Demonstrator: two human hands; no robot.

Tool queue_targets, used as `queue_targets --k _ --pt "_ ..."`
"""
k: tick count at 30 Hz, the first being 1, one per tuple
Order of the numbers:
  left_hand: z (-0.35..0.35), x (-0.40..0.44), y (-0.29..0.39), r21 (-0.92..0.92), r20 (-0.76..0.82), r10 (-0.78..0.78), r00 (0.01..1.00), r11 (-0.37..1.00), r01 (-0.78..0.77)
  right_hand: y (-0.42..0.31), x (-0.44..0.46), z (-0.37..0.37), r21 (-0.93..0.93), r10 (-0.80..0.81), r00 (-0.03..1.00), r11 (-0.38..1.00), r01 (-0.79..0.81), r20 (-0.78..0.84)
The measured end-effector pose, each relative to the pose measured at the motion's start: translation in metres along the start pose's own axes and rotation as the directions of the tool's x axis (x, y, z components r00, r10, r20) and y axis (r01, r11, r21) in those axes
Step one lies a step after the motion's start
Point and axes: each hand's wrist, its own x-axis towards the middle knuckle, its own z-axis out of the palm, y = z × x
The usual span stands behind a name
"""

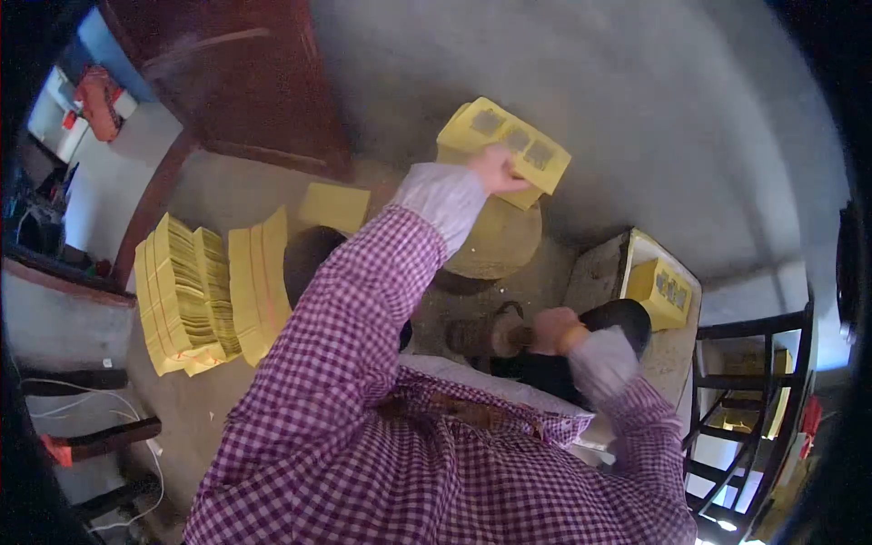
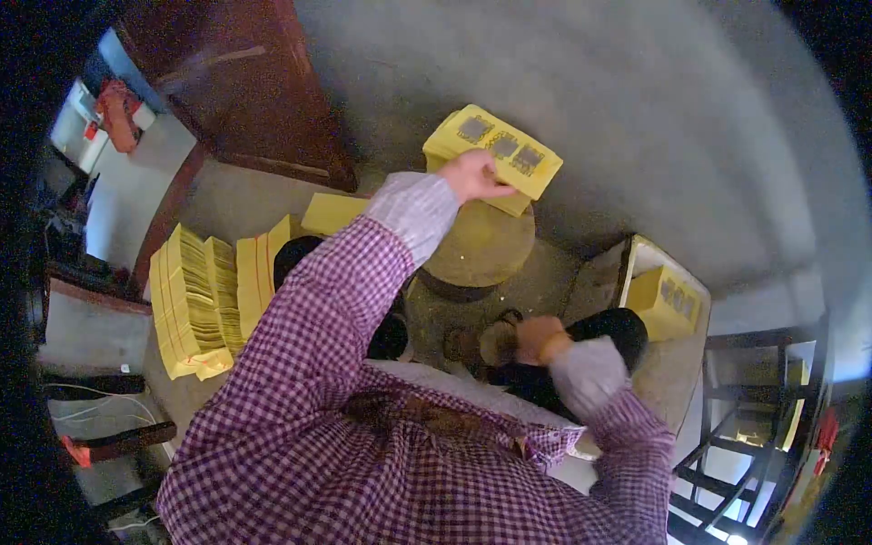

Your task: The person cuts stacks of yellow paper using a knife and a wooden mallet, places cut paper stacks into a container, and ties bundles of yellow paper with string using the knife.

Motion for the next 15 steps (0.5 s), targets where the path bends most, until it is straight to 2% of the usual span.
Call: queue_targets --k 2,3,4,6,7,8,9,10,11,12,14,15 --pt "0.027 -0.016 0.006 0.005 -0.105 0.039 0.994 0.999 -0.039 -0.003 0.069 0.052 -0.004 -0.113 0.988 0.994 0.113 -0.105" --pt "0.037 -0.027 0.004 0.063 -0.183 0.089 0.979 0.995 -0.078 -0.008 0.077 0.055 -0.004 -0.119 0.987 0.993 0.119 -0.105" --pt "0.022 -0.021 0.003 0.064 -0.189 0.094 0.977 0.994 -0.083 -0.017 0.085 0.054 0.012 -0.165 0.979 0.986 0.168 -0.119" --pt "-0.011 -0.018 0.003 0.197 -0.138 0.068 0.988 0.98 -0.04 -0.029 0.088 0.042 0.033 -0.209 0.969 0.976 0.215 -0.133" --pt "-0.012 -0.036 0.001 0.44 -0.142 0.141 0.98 0.896 -0.065 -0.032 0.08 0.024 0.065 -0.14 0.983 0.987 0.149 -0.118" --pt "-0.015 -0.057 0.001 0.657 -0.128 0.209 0.969 0.751 -0.076 -0.035 0.077 0.014 0.098 -0.071 0.992 0.992 0.081 -0.1" --pt "-0.03 -0.067 0.004 0.794 -0.099 0.275 0.956 0.601 -0.091 -0.04 0.079 0.015 0.108 -0.072 0.993 0.991 0.083 -0.098" --pt "-0.051 -0.074 0.008 0.899 -0.052 0.335 0.941 0.425 -0.102 -0.045 0.084 0.016 0.151 -0.059 0.985 0.985 0.084 -0.165" --pt "-0.085 -0.074 0.009 0.987 0.113 0.521 0.846 0.038 -0.155 -0.046 0.089 0.014 0.192 -0.041 0.971 0.977 0.088 -0.235" --pt "-0.112 -0.076 0.006 0.927 0.328 0.609 0.722 -0.355 -0.122 -0.045 0.087 0.007 0.195 -0.042 0.97 0.977 0.09 -0.238" --pt "-0.126 -0.099 -0.014 0.994 -0.035 0.461 0.887 -0.076 0.079 -0.042 0.076 -0.018 0.257 -0.026 0.932 0.958 0.126 -0.361" --pt "-0.117 -0.114 -0.03 0.994 -0.038 0.466 0.884 -0.076 0.083 -0.038 0.076 -0.034 0.37 0.046 0.895 0.919 0.136 -0.444"
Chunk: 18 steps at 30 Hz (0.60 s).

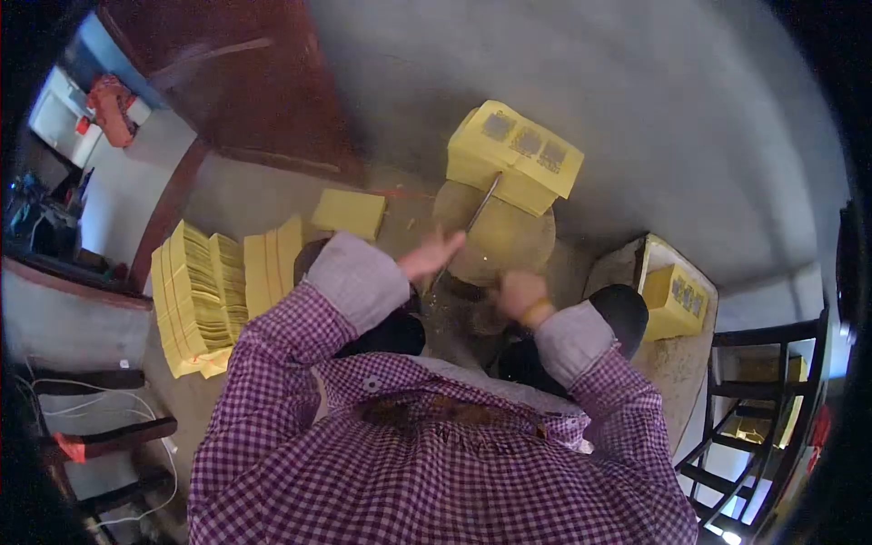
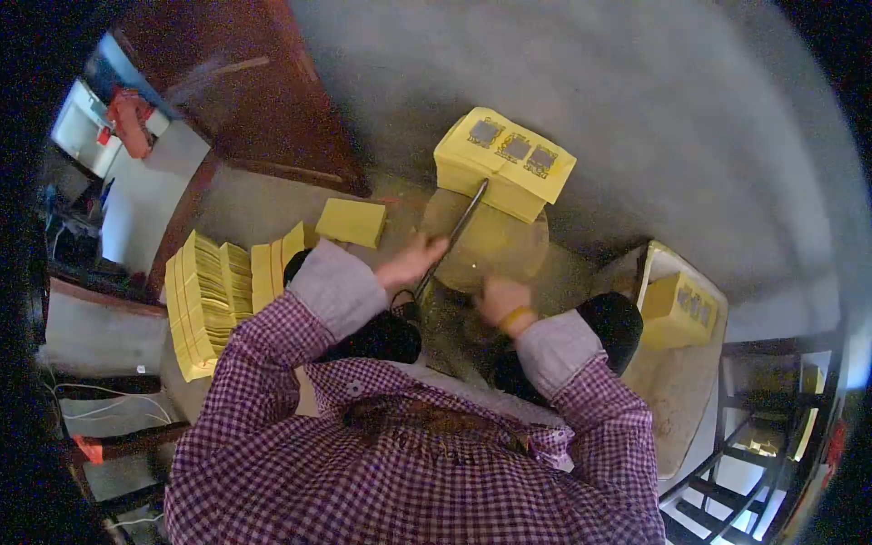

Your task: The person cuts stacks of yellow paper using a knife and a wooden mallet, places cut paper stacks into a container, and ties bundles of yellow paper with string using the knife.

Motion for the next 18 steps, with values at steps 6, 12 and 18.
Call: queue_targets --k 6,12,18 --pt "0.042 -0.017 -0.009 0.035 -0.082 0.187 0.979 0.982 -0.185 0.047 0.086 -0.081 -0.06 -0.228 0.627 0.959 0.277 -0.745" --pt "0.006 0.023 -0.002 0.032 0.131 0.116 0.985 0.992 -0.121 0.077 0.128 -0.052 -0.318 -0.33 0.804 0.93 0.185 -0.495" --pt "0.002 -0.022 0.032 0.305 0.007 0.081 0.997 0.949 -0.079 0.079 0.13 -0.059 -0.331 -0.289 0.815 0.935 0.127 -0.502"
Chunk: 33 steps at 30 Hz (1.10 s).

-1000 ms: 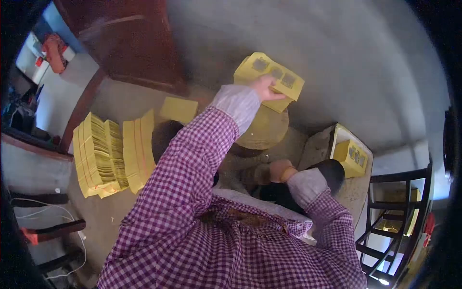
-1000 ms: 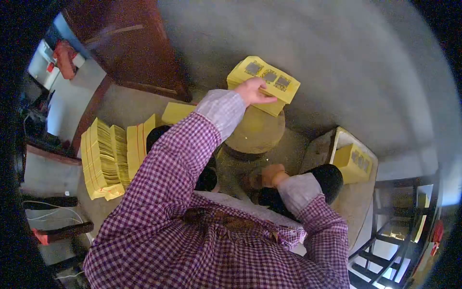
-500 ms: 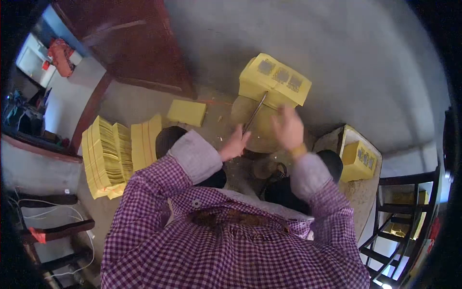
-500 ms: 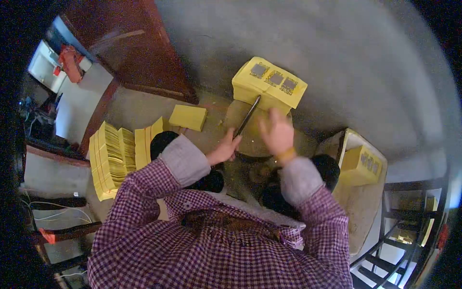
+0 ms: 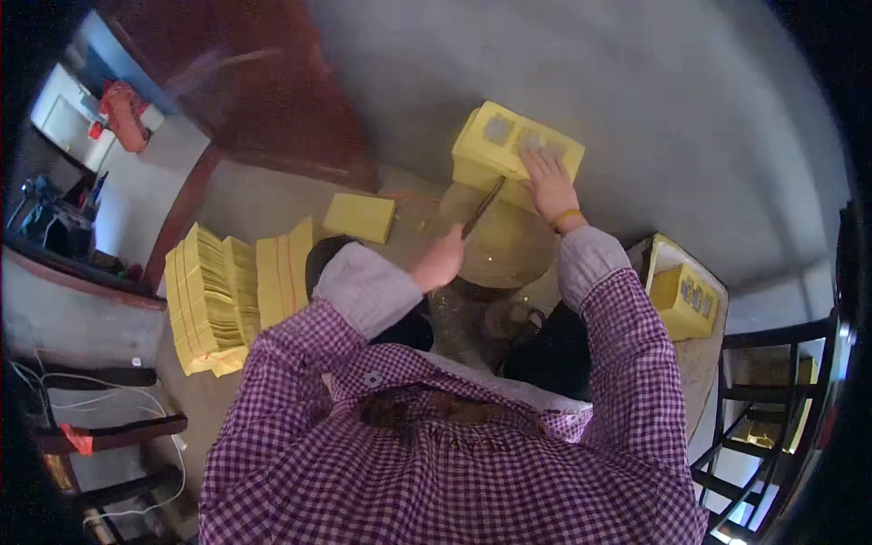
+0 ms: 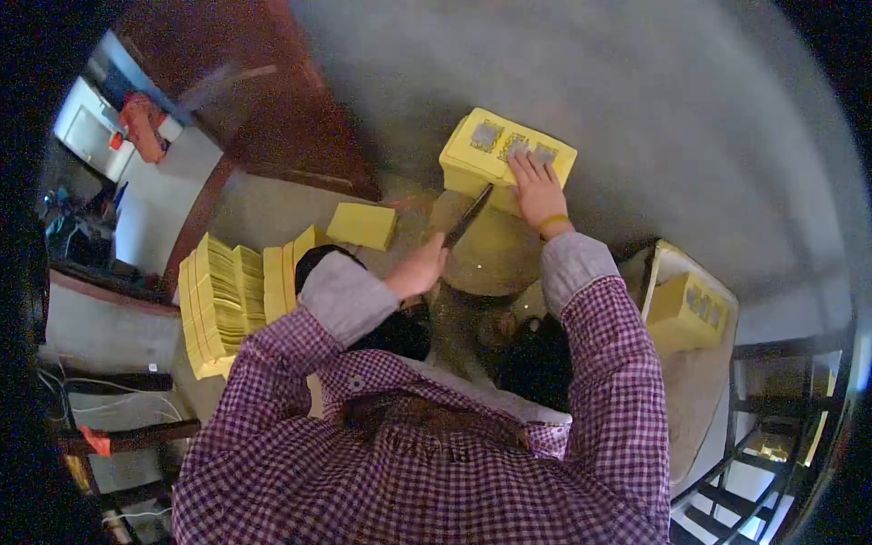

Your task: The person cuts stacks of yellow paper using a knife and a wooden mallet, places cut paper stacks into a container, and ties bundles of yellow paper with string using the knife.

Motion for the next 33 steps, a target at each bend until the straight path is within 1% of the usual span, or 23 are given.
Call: queue_targets --k 3,4,6,7,8,9,10,11,12,13,15,16,18,19,20,22,23,25,26,28,29,31,33 --pt "-0.016 -0.03 0.01 0.09 0.133 -0.069 0.989 0.994 0.057 -0.001 0.0 0.003 0.041 -0.015 1.0 0.999 0.016 -0.01" --pt "-0.018 -0.032 0.005 0.092 0.13 -0.074 0.989 0.994 0.062 0.0 -0.001 0.003 0.055 -0.031 0.996 0.998 0.036 -0.089" --pt "-0.018 -0.026 -0.007 0.248 0.09 0.237 0.967 0.935 -0.253 0.001 0.002 -0.003 0.061 -0.047 0.984 0.996 0.059 -0.174" --pt "-0.02 -0.018 -0.014 0.25 0.086 0.243 0.966 0.934 -0.257 0.001 0.002 -0.01 0.382 0.183 0.949 0.921 -0.074 -0.257" --pt "-0.022 -0.009 -0.021 0.334 0.102 0.286 0.953 0.892 -0.303 0.0 0.001 -0.016 0.67 0.417 0.873 0.727 -0.153 -0.252" --pt "-0.024 0.0 -0.03 0.417 0.121 0.323 0.938 0.842 -0.344 0.006 0.0 -0.01 0.67 0.418 0.873 0.727 -0.154 -0.252" --pt "-0.023 0.011 -0.043 0.418 0.125 0.323 0.938 0.84 -0.345 0.017 -0.002 0.004 0.867 0.665 0.72 0.462 -0.186 -0.2" --pt "-0.021 0.024 -0.058 0.408 0.095 0.3 0.949 0.858 -0.312 0.027 -0.004 0.022 0.979 0.848 0.526 0.155 -0.132 -0.063" --pt "-0.018 0.034 -0.067 0.394 0.065 0.281 0.958 0.874 -0.283 0.036 -0.005 0.043 0.965 0.846 0.474 -0.165 -0.203 0.244" --pt "-0.014 0.042 -0.069 0.395 0.066 0.29 0.955 0.871 -0.292 0.026 -0.003 0.03 0.967 0.851 0.469 -0.16 -0.198 0.237" --pt "-0.013 0.058 -0.07 0.519 0.06 0.361 0.931 0.785 -0.338 0.004 0.004 0.01 0.864 0.747 0.435 -0.416 -0.285 0.503" --pt "-0.019 0.054 -0.054 0.52 0.061 0.367 0.928 0.782 -0.343 0.009 0.009 0.022 0.885 0.743 0.49 -0.318 -0.341 0.456" --pt "-0.024 0.045 -0.024 0.305 0.077 0.287 0.955 0.905 -0.297 0.018 0.019 0.034 0.883 0.738 0.502 -0.286 -0.373 0.451" --pt "-0.025 0.055 -0.027 0.305 0.078 0.293 0.953 0.903 -0.303 0.021 0.022 0.035 0.877 0.727 0.517 -0.256 -0.407 0.452" --pt "-0.026 0.071 -0.03 0.204 0.013 0.215 0.977 0.956 -0.213 0.023 0.023 0.035 0.878 0.729 0.516 -0.254 -0.405 0.449" --pt "-0.036 0.106 -0.039 -0.004 -0.153 0.015 0.988 1.0 -0.015 0.024 0.023 0.024 0.829 0.648 0.519 -0.391 -0.4 0.557" --pt "-0.048 0.126 -0.046 -0.11 -0.25 -0.105 0.962 0.991 0.08 0.028 0.024 0.021 0.833 0.654 0.521 -0.385 -0.397 0.55" --pt "-0.058 0.178 -0.087 -0.621 -0.276 -0.4 0.874 0.769 0.155 0.031 0.017 0.018 0.797 0.601 0.525 -0.493 -0.35 0.602" --pt "-0.062 0.176 -0.072 -0.621 -0.275 -0.397 0.876 0.769 0.153 0.025 0.015 0.006 0.798 0.604 0.524 -0.492 -0.348 0.601" --pt "-0.07 0.169 -0.023 -0.812 -0.184 -0.486 0.854 0.565 0.146 0.007 0.013 -0.03 0.701 0.437 0.658 -0.685 -0.198 0.613" --pt "-0.058 0.18 -0.021 -0.813 -0.184 -0.486 0.855 0.563 0.145 0.008 0.014 -0.024 0.702 0.438 0.658 -0.684 -0.199 0.613" --pt "-0.037 0.21 -0.025 -0.788 -0.134 -0.096 0.986 0.614 -0.047 0.013 0.016 -0.007 0.673 0.352 0.743 -0.718 -0.175 0.569" --pt "-0.037 0.208 -0.031 -0.843 -0.075 -0.141 0.987 0.538 0.012 0.021 0.013 0.003 0.65 0.332 0.706 -0.723 -0.235 0.625"
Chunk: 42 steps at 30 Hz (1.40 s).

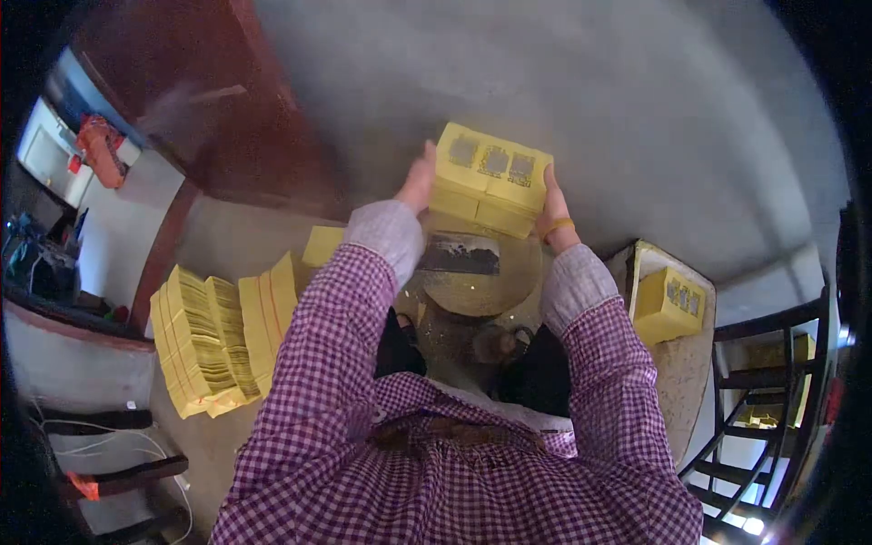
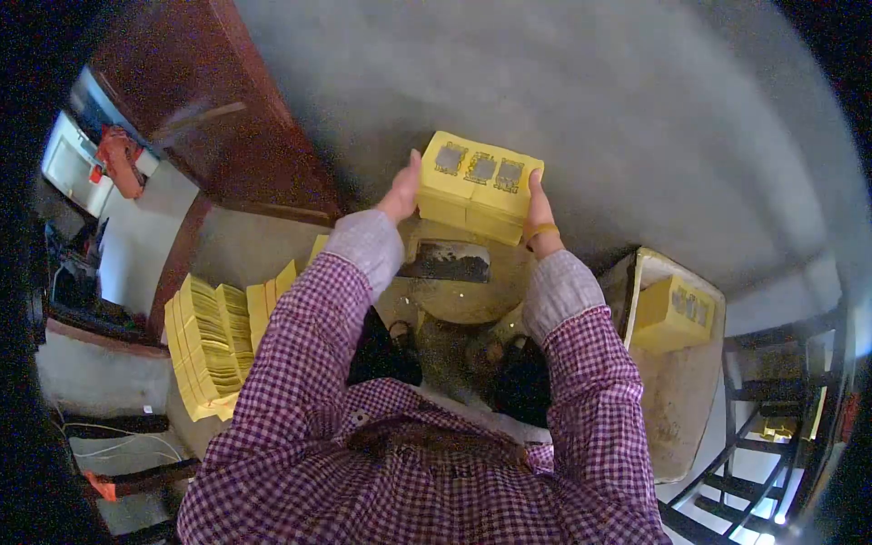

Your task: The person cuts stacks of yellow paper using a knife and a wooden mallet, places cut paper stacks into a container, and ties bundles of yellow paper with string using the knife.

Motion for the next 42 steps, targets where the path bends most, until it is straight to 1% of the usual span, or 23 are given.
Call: queue_targets --k 2,3,4,5,6,7,8,10,14,17,20,22,26,29,31,32,34,35,36,38,39,40,42 --pt "-0.004 -0.022 0.024 -0.054 -0.012 0.033 0.999 0.998 -0.034 -0.002 0.007 -0.009 -0.018 0.043 0.999 0.999 -0.043 -0.024" --pt "-0.015 0.0 0.007 0.33 -0.215 0.192 0.958 0.937 -0.114 -0.001 0.01 -0.017 -0.029 0.031 0.999 0.999 -0.032 -0.028" --pt "-0.008 -0.019 0.023 0.33 -0.215 0.193 0.957 0.937 -0.114 -0.002 0.011 -0.022 -0.044 0.023 0.999 0.999 -0.024 -0.03" --pt "-0.002 -0.042 0.035 0.643 -0.13 0.58 0.804 0.667 -0.376 -0.002 0.012 -0.027 -0.044 0.026 0.999 0.999 -0.027 -0.028" --pt "0.008 -0.069 0.056 0.839 0.09 0.835 0.543 0.231 -0.493 -0.003 0.013 -0.03 -0.104 0.045 0.999 0.994 -0.044 0.01" --pt "0.018 -0.083 0.07 0.722 0.312 0.772 0.554 0.186 -0.667 -0.003 0.014 -0.032 -0.164 0.067 0.997 0.985 -0.059 0.045" --pt "0.02 -0.08 0.064 0.722 0.313 0.769 0.558 0.189 -0.665 -0.005 0.012 -0.033 -0.163 0.071 0.997 0.985 -0.063 0.042" --pt "0.023 -0.067 0.045 0.774 0.572 0.47 0.672 -0.037 -0.633 -0.013 0.005 -0.038 -0.462 0.203 0.974 0.877 -0.136 0.099" --pt "0.018 -0.06 0.028 0.784 0.546 0.453 0.705 0.021 -0.621 -0.005 0.02 -0.053 -0.426 0.255 0.966 0.879 -0.216 0.038" --pt "0.014 -0.058 0.023 0.804 0.533 0.384 0.754 0.048 -0.593 -0.004 0.01 -0.039 -0.341 0.267 0.957 0.915 -0.216 0.112" --pt "0.007 -0.053 0.018 0.778 0.537 0.429 0.726 0.079 -0.623 -0.008 0.01 -0.028 -0.427 0.244 0.957 0.891 -0.156 0.158" --pt "0.004 -0.055 0.019 0.765 0.545 0.422 0.725 0.104 -0.636 -0.011 -0.002 -0.013 -0.311 0.257 0.937 0.934 -0.178 0.235" --pt "0.003 -0.055 0.023 0.765 0.554 0.396 0.732 0.105 -0.636 0.003 0.022 -0.023 -0.252 0.299 0.916 0.939 -0.233 0.268" --pt "0.002 -0.053 0.025 0.745 0.567 0.421 0.708 0.106 -0.659 0.009 0.022 -0.025 -0.219 0.227 0.962 0.957 -0.19 0.154" --pt "0.01 -0.063 0.053 0.841 0.453 0.264 0.851 0.191 -0.507 0.004 0.008 -0.01 -0.315 0.11 0.992 0.945 -0.086 0.062" --pt "0.016 -0.068 0.072 0.839 0.461 0.273 0.844 0.176 -0.515 -0.003 0.004 -0.002 -0.309 0.094 0.993 0.949 -0.068 0.069" --pt "0.031 -0.104 0.123 0.803 0.549 0.368 0.751 0.019 -0.596 -0.006 -0.009 0.014 -0.681 -0.145 0.97 0.692 0.239 0.194" --pt "0.043 -0.122 0.142 0.73 0.679 0.449 0.58 -0.332 -0.597 -0.02 -0.043 0.044 -0.737 -0.245 0.946 0.596 0.32 0.213" --pt "0.051 -0.131 0.155 0.735 0.674 0.454 0.583 -0.334 -0.589 -0.017 -0.05 0.054 -0.736 -0.243 0.944 0.593 0.326 0.222" --pt "0.058 -0.144 0.172 0.532 0.824 0.26 0.503 -0.659 -0.531 -0.01 -0.06 0.071 -0.832 -0.49 0.694 -0.132 0.539 0.527" --pt "0.058 -0.142 0.171 0.473 0.848 0.184 0.497 -0.687 -0.552 -0.01 -0.069 0.081 -0.85 -0.395 0.752 -0.234 0.473 0.527" --pt "0.056 -0.144 0.168 0.471 0.848 0.183 0.497 -0.69 -0.55 -0.005 -0.074 0.083 -0.849 -0.398 0.75 -0.233 0.475 0.529" --pt "0.054 -0.148 0.169 0.452 0.745 -0.073 0.663 -0.676 -0.582 -0.002 -0.076 0.084 -0.782 -0.408 0.667 -0.355 0.513 0.623"
